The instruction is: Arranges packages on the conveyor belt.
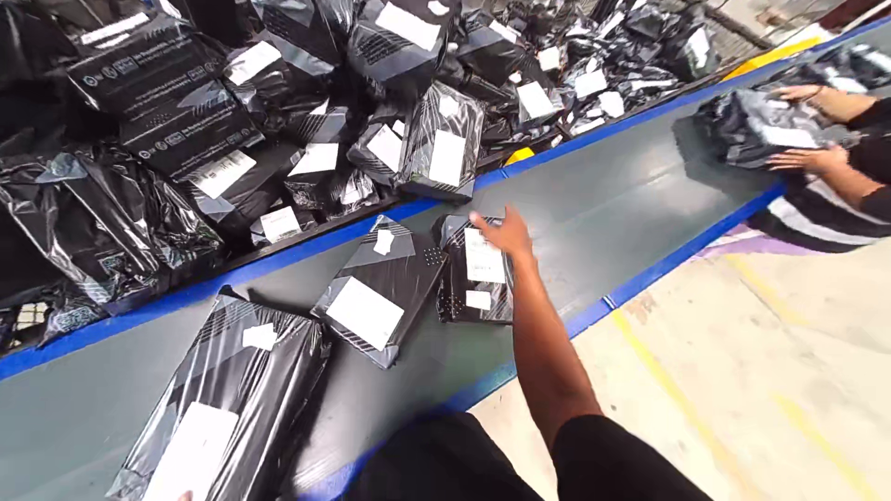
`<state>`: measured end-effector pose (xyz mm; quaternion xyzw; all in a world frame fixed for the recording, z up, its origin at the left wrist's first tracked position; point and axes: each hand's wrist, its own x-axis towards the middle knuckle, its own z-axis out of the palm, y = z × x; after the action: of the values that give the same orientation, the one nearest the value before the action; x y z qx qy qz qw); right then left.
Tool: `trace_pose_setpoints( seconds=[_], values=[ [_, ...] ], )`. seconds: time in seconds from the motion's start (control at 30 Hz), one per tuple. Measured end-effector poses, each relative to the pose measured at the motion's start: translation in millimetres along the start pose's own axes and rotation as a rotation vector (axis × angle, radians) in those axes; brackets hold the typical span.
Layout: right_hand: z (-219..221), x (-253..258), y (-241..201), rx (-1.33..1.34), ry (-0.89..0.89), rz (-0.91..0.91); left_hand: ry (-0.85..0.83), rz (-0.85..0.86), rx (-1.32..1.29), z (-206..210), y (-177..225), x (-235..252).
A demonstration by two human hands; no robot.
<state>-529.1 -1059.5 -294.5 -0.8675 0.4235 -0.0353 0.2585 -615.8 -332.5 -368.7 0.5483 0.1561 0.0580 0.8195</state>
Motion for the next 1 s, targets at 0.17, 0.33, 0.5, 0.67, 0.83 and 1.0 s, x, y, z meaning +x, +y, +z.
trace_pose_setpoints(
  seconds=[0.17,0.33,0.5,0.67,0.83,1.0],
  values=[
    [75.7,-103.6,66.9,0.315,0.079,0.167,0.077,0.027,0.142,-22.5,17.8,18.3],
    [98.6,-166.2,58.0,0.614,-0.232,0.273,0.12,-0.1,0.069,-18.4,26.6,31.2],
    [130.7,-207.3,6.2,0.889,-0.308,0.179,0.147,-0.164,0.092,-27.3,28.5,38.0],
    [150.0,-248.7,-71.0,1.056,-0.511,0.171,0.15,-0.203,0.137,-41.7,15.5,46.9],
    [151.4,-255.8,-125.6,1.101,-0.251,0.03,0.198,-0.178,0.148,-39.9,13.0,47.1],
    [76.1,-230.2,-181.8,1.26,-0.283,-0.09,0.254,-0.182,0.13,-66.8,15.0,46.7]
  ],
)
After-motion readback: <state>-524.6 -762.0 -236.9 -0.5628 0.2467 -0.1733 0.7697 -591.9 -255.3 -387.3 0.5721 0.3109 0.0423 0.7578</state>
